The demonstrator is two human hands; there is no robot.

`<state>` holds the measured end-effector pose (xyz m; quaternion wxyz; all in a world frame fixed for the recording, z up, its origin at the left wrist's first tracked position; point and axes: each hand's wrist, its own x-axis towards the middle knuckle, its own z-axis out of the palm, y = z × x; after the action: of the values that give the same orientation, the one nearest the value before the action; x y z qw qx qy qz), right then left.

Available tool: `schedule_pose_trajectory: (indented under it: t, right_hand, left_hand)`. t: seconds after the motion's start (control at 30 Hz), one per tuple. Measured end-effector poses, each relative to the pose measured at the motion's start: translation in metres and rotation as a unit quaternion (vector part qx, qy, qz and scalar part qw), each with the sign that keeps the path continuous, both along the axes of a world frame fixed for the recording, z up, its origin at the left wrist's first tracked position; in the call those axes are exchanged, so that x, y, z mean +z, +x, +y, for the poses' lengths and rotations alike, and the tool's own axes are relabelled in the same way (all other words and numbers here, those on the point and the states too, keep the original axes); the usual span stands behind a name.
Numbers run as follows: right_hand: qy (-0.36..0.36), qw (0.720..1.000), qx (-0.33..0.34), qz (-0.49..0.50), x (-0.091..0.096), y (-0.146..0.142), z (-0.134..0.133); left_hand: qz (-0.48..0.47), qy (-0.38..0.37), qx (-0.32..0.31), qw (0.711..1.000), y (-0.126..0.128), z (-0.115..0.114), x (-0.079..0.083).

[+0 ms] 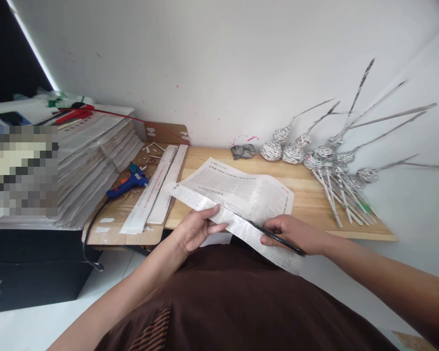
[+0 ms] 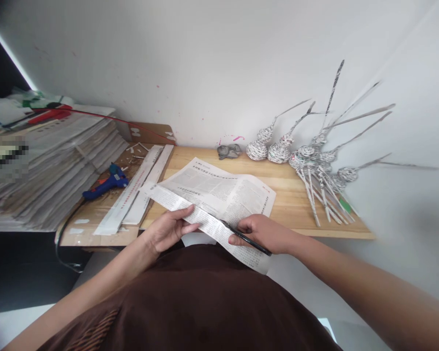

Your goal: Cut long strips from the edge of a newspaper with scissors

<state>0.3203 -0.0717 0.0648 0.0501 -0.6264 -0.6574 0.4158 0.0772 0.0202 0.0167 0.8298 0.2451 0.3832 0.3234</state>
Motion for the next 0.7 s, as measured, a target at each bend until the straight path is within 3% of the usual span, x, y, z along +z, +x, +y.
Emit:
schedule_pose_trajectory:
  t: [0.4, 0.7]
  right_hand:
    - [-0.065, 0.997, 0.026, 0.014, 0.020, 0.008, -0.004]
    - [-0.029, 0.999, 0.025, 0.021, 0.017, -0.005, 0.006]
  left_hand:
    - [-0.016, 0.039, 0.005, 0.999, 0.004, -0.014, 0.002]
    - [-0.006, 0.034, 0.026, 0.999, 0.002, -0.012, 0.004]
